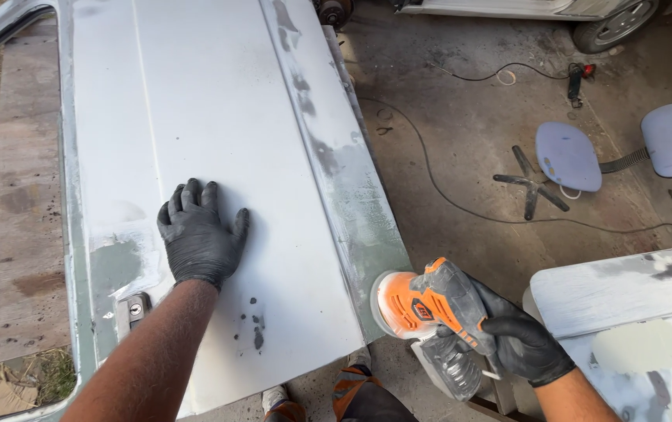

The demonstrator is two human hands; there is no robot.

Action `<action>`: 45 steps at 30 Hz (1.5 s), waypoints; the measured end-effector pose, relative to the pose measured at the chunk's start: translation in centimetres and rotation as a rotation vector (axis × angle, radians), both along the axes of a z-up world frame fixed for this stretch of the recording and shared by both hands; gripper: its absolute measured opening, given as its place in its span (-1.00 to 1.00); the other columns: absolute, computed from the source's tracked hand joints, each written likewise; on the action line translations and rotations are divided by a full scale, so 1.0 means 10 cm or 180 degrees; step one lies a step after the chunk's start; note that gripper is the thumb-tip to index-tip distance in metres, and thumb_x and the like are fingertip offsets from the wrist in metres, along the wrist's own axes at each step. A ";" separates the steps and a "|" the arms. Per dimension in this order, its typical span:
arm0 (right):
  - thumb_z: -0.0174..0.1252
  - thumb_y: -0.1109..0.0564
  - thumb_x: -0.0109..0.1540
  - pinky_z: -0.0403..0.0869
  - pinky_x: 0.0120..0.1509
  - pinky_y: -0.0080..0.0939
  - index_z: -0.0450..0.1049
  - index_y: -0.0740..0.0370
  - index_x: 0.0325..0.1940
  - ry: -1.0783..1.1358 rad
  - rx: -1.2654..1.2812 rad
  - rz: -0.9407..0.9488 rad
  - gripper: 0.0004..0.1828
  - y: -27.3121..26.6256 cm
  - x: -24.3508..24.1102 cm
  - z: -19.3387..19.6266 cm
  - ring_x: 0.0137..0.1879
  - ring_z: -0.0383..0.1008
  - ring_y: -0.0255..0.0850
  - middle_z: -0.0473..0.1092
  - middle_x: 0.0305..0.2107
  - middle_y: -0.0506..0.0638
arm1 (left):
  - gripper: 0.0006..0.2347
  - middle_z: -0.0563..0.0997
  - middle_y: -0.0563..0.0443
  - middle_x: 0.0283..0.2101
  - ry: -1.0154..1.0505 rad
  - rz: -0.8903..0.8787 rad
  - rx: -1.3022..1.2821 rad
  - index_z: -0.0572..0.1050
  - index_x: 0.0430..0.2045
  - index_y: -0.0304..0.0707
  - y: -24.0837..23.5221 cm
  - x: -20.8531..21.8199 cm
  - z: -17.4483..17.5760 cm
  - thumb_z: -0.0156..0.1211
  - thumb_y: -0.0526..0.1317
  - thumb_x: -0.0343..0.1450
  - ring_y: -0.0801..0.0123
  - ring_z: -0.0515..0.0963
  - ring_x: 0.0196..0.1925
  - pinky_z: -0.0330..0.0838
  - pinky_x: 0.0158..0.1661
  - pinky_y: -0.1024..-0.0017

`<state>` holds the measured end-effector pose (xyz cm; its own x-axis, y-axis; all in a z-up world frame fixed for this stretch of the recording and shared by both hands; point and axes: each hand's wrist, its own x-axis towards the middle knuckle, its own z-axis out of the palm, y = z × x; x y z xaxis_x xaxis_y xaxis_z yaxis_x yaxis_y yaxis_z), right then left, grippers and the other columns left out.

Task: The person uses an electric orbital sander to smooth the surface of a white car door. They hold the door steady with their left hand while operating the sander with their right hand, moving it across the panel to remove paint and filler.

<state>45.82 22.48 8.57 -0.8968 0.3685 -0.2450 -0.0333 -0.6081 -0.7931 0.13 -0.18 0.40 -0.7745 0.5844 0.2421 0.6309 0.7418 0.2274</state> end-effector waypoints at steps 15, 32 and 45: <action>0.16 0.18 0.20 0.40 0.45 0.20 0.13 0.38 0.67 -0.0456 -0.0064 -0.0595 -0.08 0.10 0.20 -0.30 0.50 0.38 0.17 0.32 0.48 0.33 | -0.37 0.45 -0.23 0.45 0.0059 -0.0046 0.0064 0.48 0.32 -0.12 -0.01 0.01 0.02 0.00 0.27 0.46 -0.11 0.36 0.46 0.15 0.33 -0.09; 0.07 0.19 0.15 0.29 0.61 0.01 0.32 0.28 0.59 -0.1828 0.1110 -0.0508 -0.15 -0.15 -0.25 0.33 0.54 0.42 0.02 0.46 0.43 0.21 | -0.37 0.42 -0.20 0.47 -0.0007 0.0022 -0.0008 0.46 0.34 -0.10 0.00 0.00 0.03 -0.01 0.27 0.46 -0.09 0.33 0.49 0.13 0.36 -0.08; 0.43 0.06 0.09 0.39 0.60 -0.17 0.37 0.07 0.51 -0.2318 0.2418 -0.0123 -0.12 -0.09 -0.26 0.23 0.46 0.51 -0.26 0.55 0.34 -0.08 | -0.36 0.43 -0.21 0.47 0.0015 -0.0003 -0.0003 0.46 0.32 -0.11 0.01 0.01 0.04 -0.02 0.29 0.45 -0.09 0.33 0.48 0.14 0.36 -0.08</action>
